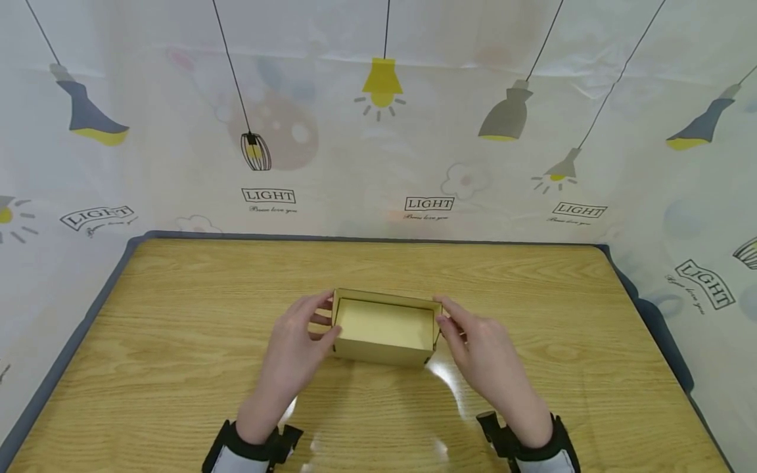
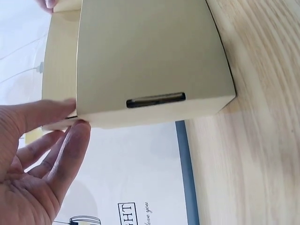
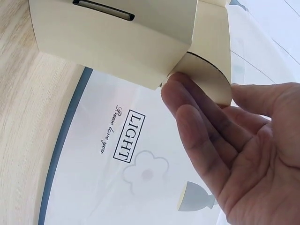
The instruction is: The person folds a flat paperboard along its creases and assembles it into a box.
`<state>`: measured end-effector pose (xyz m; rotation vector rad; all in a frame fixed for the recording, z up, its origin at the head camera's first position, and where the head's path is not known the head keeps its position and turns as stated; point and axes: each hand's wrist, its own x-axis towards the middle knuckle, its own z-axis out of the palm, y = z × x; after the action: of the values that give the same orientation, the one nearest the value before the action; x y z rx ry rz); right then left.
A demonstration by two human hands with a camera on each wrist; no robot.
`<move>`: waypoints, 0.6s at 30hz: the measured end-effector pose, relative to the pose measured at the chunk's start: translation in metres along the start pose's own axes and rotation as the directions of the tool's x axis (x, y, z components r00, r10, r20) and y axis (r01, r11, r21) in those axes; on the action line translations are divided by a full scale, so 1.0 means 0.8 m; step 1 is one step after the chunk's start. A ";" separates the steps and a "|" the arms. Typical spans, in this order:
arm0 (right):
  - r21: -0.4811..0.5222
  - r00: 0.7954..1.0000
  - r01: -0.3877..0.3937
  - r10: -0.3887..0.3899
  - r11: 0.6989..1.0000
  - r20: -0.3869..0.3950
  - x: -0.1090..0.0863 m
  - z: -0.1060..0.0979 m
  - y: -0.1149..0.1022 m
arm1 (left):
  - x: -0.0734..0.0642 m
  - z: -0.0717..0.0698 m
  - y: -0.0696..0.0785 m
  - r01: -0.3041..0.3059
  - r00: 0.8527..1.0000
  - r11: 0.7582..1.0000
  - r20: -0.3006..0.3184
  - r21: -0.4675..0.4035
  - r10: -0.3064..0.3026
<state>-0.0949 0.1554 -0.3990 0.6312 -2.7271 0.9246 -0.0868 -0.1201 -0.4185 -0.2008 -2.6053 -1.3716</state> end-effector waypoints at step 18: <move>-0.007 0.972 0.104 -0.100 0.995 0.215 0.004 0.009 0.022 | 0.008 -0.002 -0.025 -0.141 0.976 0.990 0.165 -0.028 0.144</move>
<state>-0.1059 0.1624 -0.4128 0.9075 -2.8522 0.8524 -0.0969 -0.1327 -0.4321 -0.5159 -2.6528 -1.3803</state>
